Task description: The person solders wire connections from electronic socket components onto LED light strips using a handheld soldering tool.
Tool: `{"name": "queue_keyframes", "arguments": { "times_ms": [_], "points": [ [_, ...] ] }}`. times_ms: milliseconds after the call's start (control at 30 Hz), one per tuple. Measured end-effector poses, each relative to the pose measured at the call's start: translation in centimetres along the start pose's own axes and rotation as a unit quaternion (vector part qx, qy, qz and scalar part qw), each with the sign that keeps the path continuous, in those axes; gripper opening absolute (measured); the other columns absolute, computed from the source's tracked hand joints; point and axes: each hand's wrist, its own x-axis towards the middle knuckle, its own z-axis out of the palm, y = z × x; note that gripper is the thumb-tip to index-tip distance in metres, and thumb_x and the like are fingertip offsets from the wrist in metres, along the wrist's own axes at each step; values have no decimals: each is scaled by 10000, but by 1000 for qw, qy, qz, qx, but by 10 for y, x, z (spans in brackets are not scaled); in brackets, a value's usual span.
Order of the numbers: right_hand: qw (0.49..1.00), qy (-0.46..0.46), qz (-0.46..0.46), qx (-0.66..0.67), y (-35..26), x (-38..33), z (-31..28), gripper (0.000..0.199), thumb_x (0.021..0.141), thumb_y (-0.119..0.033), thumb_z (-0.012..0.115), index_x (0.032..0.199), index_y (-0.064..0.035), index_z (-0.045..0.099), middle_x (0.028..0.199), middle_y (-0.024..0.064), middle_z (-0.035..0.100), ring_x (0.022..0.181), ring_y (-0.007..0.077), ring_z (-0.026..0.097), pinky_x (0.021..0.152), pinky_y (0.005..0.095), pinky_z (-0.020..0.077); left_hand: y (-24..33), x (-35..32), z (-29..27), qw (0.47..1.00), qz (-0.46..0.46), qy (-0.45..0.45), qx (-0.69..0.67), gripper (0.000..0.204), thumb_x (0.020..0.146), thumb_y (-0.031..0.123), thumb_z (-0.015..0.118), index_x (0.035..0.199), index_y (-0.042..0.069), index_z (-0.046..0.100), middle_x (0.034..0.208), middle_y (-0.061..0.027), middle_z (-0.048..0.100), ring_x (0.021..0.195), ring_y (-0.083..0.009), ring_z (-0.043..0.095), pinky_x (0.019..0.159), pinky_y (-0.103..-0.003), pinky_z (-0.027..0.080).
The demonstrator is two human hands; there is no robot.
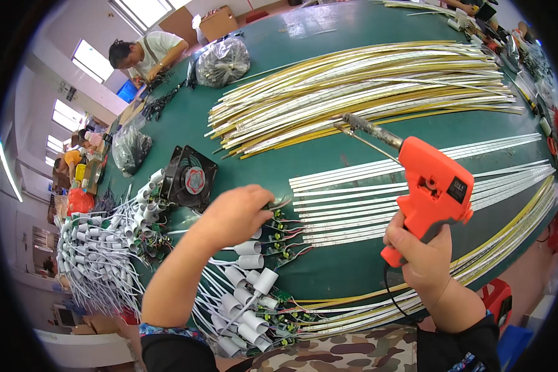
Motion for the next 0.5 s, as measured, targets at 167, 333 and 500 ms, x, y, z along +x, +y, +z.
{"name": "queue_keyframes", "arguments": {
  "times_ms": [167, 333, 500],
  "points": [
    [999, 5, 30, -30, 1, -5, -9, 353, 856, 31, 667, 1190, 17, 554, 834, 32, 633, 748, 104, 589, 679, 281, 505, -13, -8, 21, 995, -24, -18, -98, 238, 907, 162, 688, 1097, 19, 673, 1045, -174, 662, 1005, -375, 630, 885, -428, 510],
    [998, -10, 40, -40, 2, -5, -12, 346, 853, 38, 668, 1180, 13, 555, 832, 31, 632, 748, 108, 591, 681, 284, 508, -14, -4, 20, 995, 4, 11, -104, 275, 900, 145, 696, 1145, 23, 671, 1067, -181, 666, 1012, -358, 637, 879, -413, 514],
    [998, 9, 53, -43, 3, -8, -10, 313, 836, 47, 681, 1127, 9, 570, 840, 41, 636, 744, 110, 594, 680, 288, 512, -4, 1, 32, 995, -2, 72, -74, 229, 887, 87, 657, 1109, 28, 658, 1003, -166, 670, 953, -364, 651, 832, -426, 530]
  ]
}}
